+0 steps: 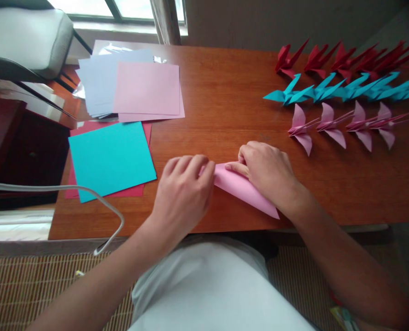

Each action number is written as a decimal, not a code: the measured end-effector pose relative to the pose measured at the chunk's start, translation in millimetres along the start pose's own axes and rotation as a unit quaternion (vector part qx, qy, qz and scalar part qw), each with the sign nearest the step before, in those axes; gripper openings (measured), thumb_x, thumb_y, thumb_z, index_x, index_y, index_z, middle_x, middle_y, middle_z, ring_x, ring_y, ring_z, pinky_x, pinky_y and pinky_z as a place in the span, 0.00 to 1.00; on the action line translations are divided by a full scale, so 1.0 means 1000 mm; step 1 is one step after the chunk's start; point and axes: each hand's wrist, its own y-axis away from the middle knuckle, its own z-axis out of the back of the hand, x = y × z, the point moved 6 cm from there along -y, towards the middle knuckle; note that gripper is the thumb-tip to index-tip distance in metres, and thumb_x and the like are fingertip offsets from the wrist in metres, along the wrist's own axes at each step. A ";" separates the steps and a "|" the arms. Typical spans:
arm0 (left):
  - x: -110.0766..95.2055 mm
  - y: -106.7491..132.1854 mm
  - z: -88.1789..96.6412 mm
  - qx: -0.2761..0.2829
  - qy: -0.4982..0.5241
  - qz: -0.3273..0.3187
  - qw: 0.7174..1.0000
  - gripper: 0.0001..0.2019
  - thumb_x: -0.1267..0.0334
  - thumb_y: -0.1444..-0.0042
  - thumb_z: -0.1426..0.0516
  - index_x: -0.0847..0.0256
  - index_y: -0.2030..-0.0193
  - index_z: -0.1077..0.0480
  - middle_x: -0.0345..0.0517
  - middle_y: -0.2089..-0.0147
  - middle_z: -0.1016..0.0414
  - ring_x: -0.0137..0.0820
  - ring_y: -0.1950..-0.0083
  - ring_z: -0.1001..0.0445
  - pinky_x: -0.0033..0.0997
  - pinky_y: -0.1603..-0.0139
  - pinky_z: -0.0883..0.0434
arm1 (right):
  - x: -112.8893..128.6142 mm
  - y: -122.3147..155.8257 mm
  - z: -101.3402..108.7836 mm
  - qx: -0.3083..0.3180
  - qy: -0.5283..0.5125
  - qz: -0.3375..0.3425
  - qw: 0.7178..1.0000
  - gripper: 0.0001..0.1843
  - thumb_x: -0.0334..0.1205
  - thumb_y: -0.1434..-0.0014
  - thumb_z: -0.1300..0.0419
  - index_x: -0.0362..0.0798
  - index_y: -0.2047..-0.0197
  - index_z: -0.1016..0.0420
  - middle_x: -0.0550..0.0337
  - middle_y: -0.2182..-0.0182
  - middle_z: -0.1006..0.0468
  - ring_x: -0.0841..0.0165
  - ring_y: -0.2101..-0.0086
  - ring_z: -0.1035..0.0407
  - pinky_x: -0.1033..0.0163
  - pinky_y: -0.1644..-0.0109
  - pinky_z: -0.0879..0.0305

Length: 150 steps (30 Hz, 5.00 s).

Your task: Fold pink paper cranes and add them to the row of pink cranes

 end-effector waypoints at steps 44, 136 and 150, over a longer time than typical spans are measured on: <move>0.002 0.055 -0.013 0.022 0.034 -0.050 0.998 0.28 0.54 0.32 0.46 0.67 0.29 0.37 0.57 0.27 0.36 0.49 0.27 0.36 0.51 0.30 0.37 | -0.001 0.000 -0.005 -0.018 -0.017 0.015 1.000 0.17 0.53 0.36 0.35 0.48 0.67 0.26 0.57 0.65 0.21 0.62 0.62 0.27 0.60 0.68 0.49; -0.019 0.042 -0.034 0.195 0.038 -0.244 0.949 0.58 0.28 0.56 0.36 0.42 0.22 0.54 0.59 0.20 0.55 0.68 0.22 0.59 0.77 0.28 0.60 | 0.013 0.111 -0.019 -0.195 -0.108 0.179 0.958 0.11 0.34 0.29 0.45 0.44 0.55 0.20 0.52 0.55 0.17 0.60 0.54 0.28 0.54 0.49 0.34; -0.018 0.040 -0.033 0.195 0.057 -0.238 0.950 0.54 0.28 0.55 0.36 0.42 0.24 0.48 0.58 0.20 0.54 0.68 0.22 0.57 0.77 0.28 0.60 | 0.018 0.161 -0.044 -0.153 0.040 0.115 0.981 0.23 0.29 0.31 0.47 0.47 0.35 0.28 0.53 0.35 0.27 0.54 0.41 0.31 0.43 0.38 0.35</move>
